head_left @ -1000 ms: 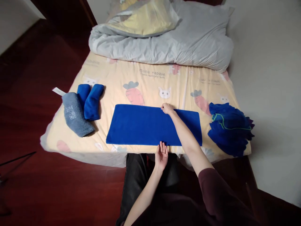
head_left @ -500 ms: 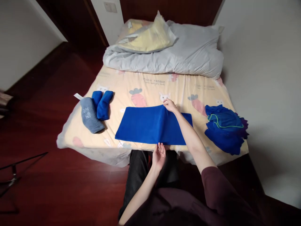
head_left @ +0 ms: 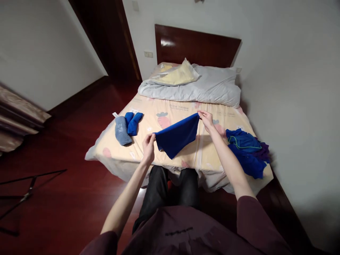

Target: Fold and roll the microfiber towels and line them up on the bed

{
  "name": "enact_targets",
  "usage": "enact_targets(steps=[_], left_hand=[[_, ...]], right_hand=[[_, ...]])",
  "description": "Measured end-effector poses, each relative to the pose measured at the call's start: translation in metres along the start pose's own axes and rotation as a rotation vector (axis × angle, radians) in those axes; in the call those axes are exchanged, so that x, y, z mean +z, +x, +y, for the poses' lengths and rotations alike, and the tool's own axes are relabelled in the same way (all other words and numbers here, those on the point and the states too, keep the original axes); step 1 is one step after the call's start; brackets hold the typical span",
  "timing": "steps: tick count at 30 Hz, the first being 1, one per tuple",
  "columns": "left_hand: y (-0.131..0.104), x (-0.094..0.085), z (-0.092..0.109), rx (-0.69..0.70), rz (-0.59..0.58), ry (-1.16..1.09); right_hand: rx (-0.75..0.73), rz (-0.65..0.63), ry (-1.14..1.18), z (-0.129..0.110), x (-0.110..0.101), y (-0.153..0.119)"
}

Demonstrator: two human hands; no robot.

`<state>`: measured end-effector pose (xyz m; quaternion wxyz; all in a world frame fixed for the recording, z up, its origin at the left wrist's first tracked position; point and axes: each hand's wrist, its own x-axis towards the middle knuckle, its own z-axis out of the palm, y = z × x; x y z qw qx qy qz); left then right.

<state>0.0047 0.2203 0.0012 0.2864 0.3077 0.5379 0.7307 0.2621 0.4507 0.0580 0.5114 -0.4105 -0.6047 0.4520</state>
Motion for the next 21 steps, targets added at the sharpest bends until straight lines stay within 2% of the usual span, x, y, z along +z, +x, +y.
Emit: enact_targets(steps=[4, 10, 14, 21], left_hand=[[0.039, -0.002, 0.039, 0.105, -0.064, -0.005], [0.075, 0.004, 0.085, 0.124, -0.123, 0.005], [0.084, 0.013, 0.104, 0.113, -0.113, -0.002], [0.083, 0.021, 0.122, 0.187, -0.205, 0.009]], right_hand=[[-0.031, -0.003, 0.051, -0.031, -0.016, -0.030], [-0.099, 0.054, 0.063, -0.061, -0.037, -0.065], [-0.060, 0.125, 0.101, -0.068, -0.046, -0.083], [0.013, 0.189, 0.187, -0.079, -0.058, -0.103]])
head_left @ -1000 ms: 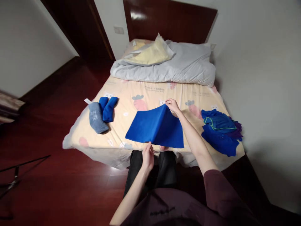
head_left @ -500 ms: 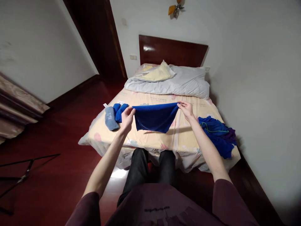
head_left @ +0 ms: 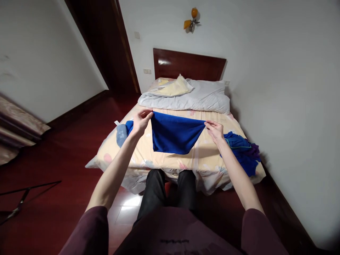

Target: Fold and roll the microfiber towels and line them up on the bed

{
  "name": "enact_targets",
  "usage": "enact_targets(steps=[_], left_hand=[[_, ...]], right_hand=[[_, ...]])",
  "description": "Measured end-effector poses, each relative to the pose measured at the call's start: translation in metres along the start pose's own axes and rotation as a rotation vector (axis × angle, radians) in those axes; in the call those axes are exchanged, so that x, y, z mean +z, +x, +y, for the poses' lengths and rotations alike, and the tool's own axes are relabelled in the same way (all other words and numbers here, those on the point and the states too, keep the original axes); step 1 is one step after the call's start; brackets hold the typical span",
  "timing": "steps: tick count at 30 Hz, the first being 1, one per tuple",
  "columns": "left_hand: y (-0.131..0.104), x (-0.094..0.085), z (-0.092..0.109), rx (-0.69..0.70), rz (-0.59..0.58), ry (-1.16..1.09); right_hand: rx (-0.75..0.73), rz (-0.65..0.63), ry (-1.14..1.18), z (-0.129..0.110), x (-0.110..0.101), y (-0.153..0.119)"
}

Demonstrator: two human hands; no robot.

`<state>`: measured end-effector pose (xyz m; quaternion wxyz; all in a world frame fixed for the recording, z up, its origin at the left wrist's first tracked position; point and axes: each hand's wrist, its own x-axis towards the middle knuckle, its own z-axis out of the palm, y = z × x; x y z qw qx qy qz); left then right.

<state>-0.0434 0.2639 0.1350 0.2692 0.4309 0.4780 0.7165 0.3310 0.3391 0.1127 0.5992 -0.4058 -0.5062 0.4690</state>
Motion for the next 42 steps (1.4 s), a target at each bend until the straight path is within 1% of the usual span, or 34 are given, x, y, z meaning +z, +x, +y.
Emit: enact_targets(steps=[4, 8, 14, 17, 19, 21, 23, 26, 28, 30, 32, 34, 37, 39, 40, 42], left_hand=[[-0.008, -0.002, 0.011, 0.002, -0.038, 0.015], [-0.026, -0.009, 0.021, -0.066, -0.065, 0.022], [-0.055, -0.029, 0.037, -0.178, -0.132, 0.054], [-0.061, -0.041, 0.039, -0.162, -0.163, 0.095], [-0.061, -0.048, 0.036, -0.150, -0.178, 0.115], [-0.059, -0.053, 0.030, -0.170, -0.191, 0.118], [-0.056, -0.055, 0.019, -0.212, -0.205, 0.120], [-0.051, -0.055, -0.003, -0.291, -0.216, 0.152], [-0.045, -0.051, -0.022, -0.359, -0.221, 0.173], [-0.034, -0.042, -0.041, -0.410, -0.210, 0.185], [-0.017, -0.029, -0.058, -0.409, -0.179, 0.184], [0.005, -0.015, -0.072, -0.355, -0.131, 0.165], [0.039, 0.002, -0.085, -0.191, -0.086, 0.143], [0.053, 0.003, -0.093, -0.049, -0.081, 0.171], [0.056, 0.001, -0.097, 0.019, -0.081, 0.197], [0.051, -0.009, -0.109, 0.123, -0.080, 0.269]], right_hand=[[0.025, 0.000, -0.041, -0.010, -0.010, -0.017], [-0.011, -0.001, -0.077, -0.015, -0.024, -0.041], [-0.016, -0.003, -0.031, -0.023, -0.042, -0.078], [0.029, -0.021, -0.018, -0.029, -0.048, -0.092], [0.065, -0.038, -0.031, -0.030, -0.050, -0.096], [0.104, -0.056, -0.047, -0.029, -0.051, -0.095], [0.151, -0.076, -0.061, -0.022, -0.050, -0.091], [0.246, -0.108, -0.082, -0.001, -0.048, -0.076], [0.306, -0.113, -0.089, 0.018, -0.044, -0.061], [0.341, -0.094, -0.089, 0.037, -0.035, -0.043], [0.339, -0.058, -0.101, 0.053, -0.023, -0.022], [0.283, -0.015, -0.122, 0.061, -0.008, 0.000], [0.107, 0.043, -0.123, 0.066, 0.010, 0.028], [-0.025, 0.063, -0.113, 0.070, 0.014, 0.038], [-0.079, 0.069, -0.115, 0.074, 0.013, 0.040], [-0.146, 0.064, -0.139, 0.088, 0.006, 0.035]])
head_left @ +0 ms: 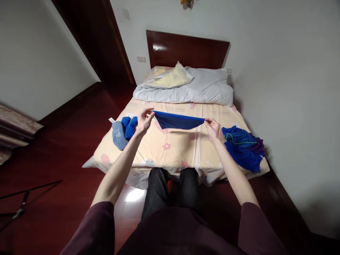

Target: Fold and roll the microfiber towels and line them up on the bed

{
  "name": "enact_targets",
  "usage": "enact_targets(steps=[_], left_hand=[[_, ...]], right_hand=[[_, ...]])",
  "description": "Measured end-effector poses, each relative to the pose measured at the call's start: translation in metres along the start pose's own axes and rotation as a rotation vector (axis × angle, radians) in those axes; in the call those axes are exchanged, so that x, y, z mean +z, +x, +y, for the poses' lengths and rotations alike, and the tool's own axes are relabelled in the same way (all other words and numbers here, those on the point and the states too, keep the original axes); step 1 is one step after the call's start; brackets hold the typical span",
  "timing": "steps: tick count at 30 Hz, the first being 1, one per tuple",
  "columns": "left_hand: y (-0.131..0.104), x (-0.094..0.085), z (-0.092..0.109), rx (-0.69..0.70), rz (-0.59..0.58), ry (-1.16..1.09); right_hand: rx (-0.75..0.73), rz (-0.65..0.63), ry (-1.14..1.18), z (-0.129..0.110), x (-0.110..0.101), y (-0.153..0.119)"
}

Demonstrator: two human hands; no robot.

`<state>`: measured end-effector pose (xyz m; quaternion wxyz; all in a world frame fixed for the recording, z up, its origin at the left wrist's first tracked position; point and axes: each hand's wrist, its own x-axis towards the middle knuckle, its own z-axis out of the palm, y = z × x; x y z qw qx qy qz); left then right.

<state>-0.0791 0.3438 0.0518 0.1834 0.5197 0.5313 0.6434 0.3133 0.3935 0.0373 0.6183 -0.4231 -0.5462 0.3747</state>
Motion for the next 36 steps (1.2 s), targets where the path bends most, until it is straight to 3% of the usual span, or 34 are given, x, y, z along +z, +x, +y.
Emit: enact_targets(steps=[3, 6, 8, 10, 13, 16, 21, 25, 32, 36], left_hand=[[-0.039, -0.012, -0.028, 0.018, -0.051, 0.165], [-0.103, -0.018, -0.066, -0.078, -0.131, 0.266], [-0.149, -0.017, -0.095, -0.250, -0.200, 0.356], [-0.190, -0.016, -0.124, -0.372, -0.260, 0.411], [-0.231, -0.014, -0.158, -0.527, -0.351, 0.478], [-0.246, -0.013, -0.178, -0.631, -0.281, 0.425], [-0.244, -0.010, -0.193, -0.709, -0.187, 0.347], [-0.248, -0.015, -0.193, -0.703, -0.162, 0.294], [-0.274, -0.034, -0.188, -0.676, -0.163, 0.172], [-0.278, -0.031, -0.189, -0.703, -0.185, 0.174]], right_hand=[[0.033, -0.105, -0.088, 0.032, -0.014, -0.032], [0.163, -0.228, -0.179, 0.072, -0.024, -0.083], [0.251, -0.231, -0.209, 0.100, -0.027, -0.121], [0.488, -0.185, -0.226, 0.126, -0.028, -0.155], [0.624, -0.166, -0.221, 0.153, -0.028, -0.188], [0.675, -0.141, -0.202, 0.168, -0.029, -0.199], [0.712, -0.091, -0.186, 0.179, -0.025, -0.196], [0.715, -0.070, -0.197, 0.182, -0.030, -0.200], [0.681, -0.116, -0.151, 0.173, -0.057, -0.219], [0.712, -0.100, -0.114, 0.173, -0.052, -0.222]])
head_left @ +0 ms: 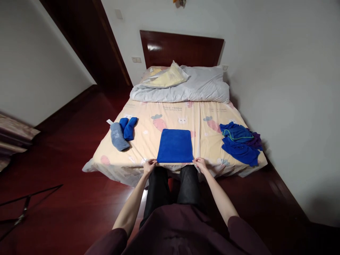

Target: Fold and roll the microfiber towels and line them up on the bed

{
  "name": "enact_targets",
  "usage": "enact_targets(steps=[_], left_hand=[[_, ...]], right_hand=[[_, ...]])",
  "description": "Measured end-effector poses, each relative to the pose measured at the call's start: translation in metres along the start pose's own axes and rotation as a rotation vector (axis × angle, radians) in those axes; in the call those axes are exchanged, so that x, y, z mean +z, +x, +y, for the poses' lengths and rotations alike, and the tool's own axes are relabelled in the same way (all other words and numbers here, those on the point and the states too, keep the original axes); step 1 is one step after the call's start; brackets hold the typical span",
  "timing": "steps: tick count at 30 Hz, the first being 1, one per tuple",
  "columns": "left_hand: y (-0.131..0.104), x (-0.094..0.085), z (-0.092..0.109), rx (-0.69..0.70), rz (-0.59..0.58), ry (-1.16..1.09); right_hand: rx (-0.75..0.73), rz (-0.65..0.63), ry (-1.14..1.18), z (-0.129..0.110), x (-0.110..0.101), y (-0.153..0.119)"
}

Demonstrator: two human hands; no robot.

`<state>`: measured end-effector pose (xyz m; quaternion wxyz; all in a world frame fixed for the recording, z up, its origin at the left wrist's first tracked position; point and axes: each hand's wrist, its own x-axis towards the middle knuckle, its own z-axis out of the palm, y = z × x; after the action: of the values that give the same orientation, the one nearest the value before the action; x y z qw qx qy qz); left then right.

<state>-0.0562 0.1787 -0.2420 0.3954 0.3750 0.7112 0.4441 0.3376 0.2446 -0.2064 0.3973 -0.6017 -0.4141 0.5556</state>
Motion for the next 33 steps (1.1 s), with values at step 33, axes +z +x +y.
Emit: enact_targets(steps=[33], left_hand=[[-0.009, -0.022, 0.011, -0.104, -0.258, 0.074]], right_hand=[[0.069, -0.016, -0.081, 0.015, -0.015, -0.020]])
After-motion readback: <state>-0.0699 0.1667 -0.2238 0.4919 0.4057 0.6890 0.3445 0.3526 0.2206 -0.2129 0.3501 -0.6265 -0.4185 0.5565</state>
